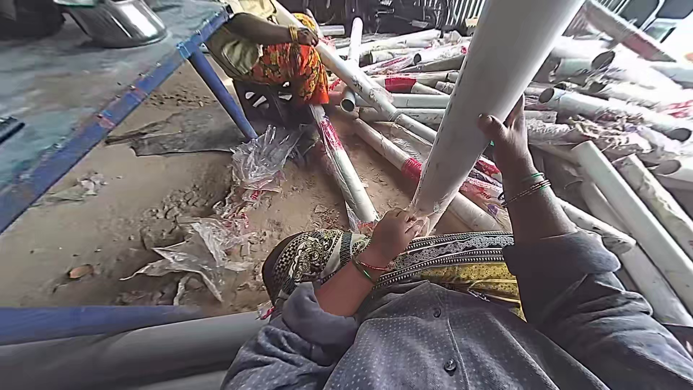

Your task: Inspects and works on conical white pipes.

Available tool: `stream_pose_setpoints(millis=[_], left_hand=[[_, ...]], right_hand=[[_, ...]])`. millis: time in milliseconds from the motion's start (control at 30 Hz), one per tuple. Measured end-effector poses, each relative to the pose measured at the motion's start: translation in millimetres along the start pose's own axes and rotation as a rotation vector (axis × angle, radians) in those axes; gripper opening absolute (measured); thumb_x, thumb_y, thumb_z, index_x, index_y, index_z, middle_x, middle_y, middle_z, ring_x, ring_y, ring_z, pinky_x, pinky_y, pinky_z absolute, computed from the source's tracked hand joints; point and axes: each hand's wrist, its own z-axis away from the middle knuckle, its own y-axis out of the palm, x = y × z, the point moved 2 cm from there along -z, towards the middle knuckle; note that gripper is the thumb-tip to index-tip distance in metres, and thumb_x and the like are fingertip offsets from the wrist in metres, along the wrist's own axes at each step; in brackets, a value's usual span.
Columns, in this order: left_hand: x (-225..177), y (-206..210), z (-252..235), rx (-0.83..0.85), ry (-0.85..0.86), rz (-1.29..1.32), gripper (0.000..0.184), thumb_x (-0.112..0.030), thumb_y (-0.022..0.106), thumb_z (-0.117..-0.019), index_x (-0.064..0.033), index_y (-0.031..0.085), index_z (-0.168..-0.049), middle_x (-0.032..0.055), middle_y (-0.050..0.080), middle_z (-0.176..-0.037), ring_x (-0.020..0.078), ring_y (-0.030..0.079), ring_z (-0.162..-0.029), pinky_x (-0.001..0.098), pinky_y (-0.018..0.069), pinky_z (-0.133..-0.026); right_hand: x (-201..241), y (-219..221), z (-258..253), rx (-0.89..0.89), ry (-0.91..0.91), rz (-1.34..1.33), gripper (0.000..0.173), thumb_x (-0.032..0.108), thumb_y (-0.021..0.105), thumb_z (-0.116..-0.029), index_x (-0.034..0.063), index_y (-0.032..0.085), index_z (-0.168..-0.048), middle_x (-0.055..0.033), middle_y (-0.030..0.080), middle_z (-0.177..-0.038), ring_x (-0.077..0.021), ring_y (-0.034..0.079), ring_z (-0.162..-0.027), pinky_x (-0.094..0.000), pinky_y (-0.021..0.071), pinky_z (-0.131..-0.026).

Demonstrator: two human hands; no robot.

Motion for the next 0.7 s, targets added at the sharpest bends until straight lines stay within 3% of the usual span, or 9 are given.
stream_pose_setpoints(millis=[67, 133, 200, 300, 400, 533, 700], left_hand=[[11.0, -7.5, 2.5, -0.404, 0.095, 0.178, 0.037, -0.025, 0.071, -0.0914, 0.0024, 0.071, -0.116, 0.0235, 0.066, -0.122, 0.0372, 0.063, -0.115, 0.0482, 0.0543, -0.096], [5.4, -21.6, -1.6, -0.543, 0.13, 0.191, 0.038, -0.026, 0.073, -0.0905, 0.0015, 0.071, -0.117, 0.0231, 0.066, -0.123, 0.0391, 0.061, -0.117, 0.0527, 0.0501, -0.098], [-11.7, -27.4, -8.2, -0.45, 0.131, 0.114, 0.038, -0.031, 0.073, -0.0917, -0.0012, 0.073, -0.115, 0.0198, 0.069, -0.12, 0.038, 0.062, -0.118, 0.053, 0.0493, -0.1], [-38.5, -18.4, -27.1, -0.125, 0.046, -0.015, 0.049, -0.041, 0.067, -0.096, -0.0013, 0.069, -0.123, 0.0198, 0.066, -0.128, 0.0373, 0.057, -0.126, 0.0519, 0.0451, -0.105], [-54.9, -7.6, -51.0, 0.021, -0.105, -0.159, 0.056, -0.049, 0.061, -0.0985, -0.0006, 0.065, -0.127, 0.0193, 0.063, -0.133, 0.0351, 0.054, -0.131, 0.0506, 0.0429, -0.108], [-63.3, -1.6, -62.6, 0.036, -0.139, -0.268, 0.045, -0.037, 0.054, -0.1046, 0.0003, 0.065, -0.126, 0.0199, 0.064, -0.131, 0.0334, 0.057, -0.129, 0.0494, 0.0429, -0.107], [-62.1, 12.7, -62.1, -0.144, 0.045, -0.218, 0.028, -0.022, 0.057, -0.1004, 0.0003, 0.073, -0.107, 0.02, 0.072, -0.107, 0.0352, 0.068, -0.106, 0.0514, 0.0513, -0.093]], right_hand=[[-4.4, -3.7, -3.0, -0.022, 0.01, 0.0, 0.122, 0.061, 0.083, -0.0688, -0.0016, 0.02, -0.153, -0.0046, 0.056, -0.135, -0.0034, 0.061, -0.117, -0.0249, 0.0547, -0.099], [-7.2, -7.2, -4.9, -0.059, 0.039, 0.044, 0.122, 0.061, 0.081, -0.0691, -0.0007, 0.02, -0.155, -0.0071, 0.055, -0.137, -0.0036, 0.06, -0.118, -0.0248, 0.0533, -0.1], [-8.7, -8.9, -6.8, -0.096, 0.069, 0.089, 0.119, 0.059, 0.08, -0.0706, 0.0006, 0.023, -0.156, -0.0094, 0.056, -0.138, -0.0051, 0.061, -0.119, -0.027, 0.0534, -0.1], [-10.0, -10.3, -7.8, -0.135, 0.116, 0.172, 0.116, 0.059, 0.079, -0.0717, 0.0029, 0.025, -0.157, -0.0126, 0.058, -0.138, -0.01, 0.062, -0.119, -0.0331, 0.0529, -0.101], [-7.9, -10.2, -7.2, -0.177, 0.154, 0.212, 0.111, 0.053, 0.081, -0.0707, 0.0066, 0.028, -0.157, -0.0127, 0.06, -0.135, -0.0143, 0.063, -0.118, -0.0394, 0.0535, -0.099], [-6.8, -14.8, -1.6, -0.206, 0.134, 0.232, 0.108, 0.053, 0.08, -0.0706, 0.0059, 0.032, -0.155, -0.0115, 0.062, -0.131, -0.0133, 0.063, -0.116, -0.0395, 0.0531, -0.099], [-7.4, -20.4, 0.9, -0.239, 0.151, 0.309, 0.11, 0.058, 0.078, -0.0706, 0.0062, 0.032, -0.156, -0.0131, 0.062, -0.133, -0.0184, 0.062, -0.12, -0.0462, 0.0503, -0.1]])
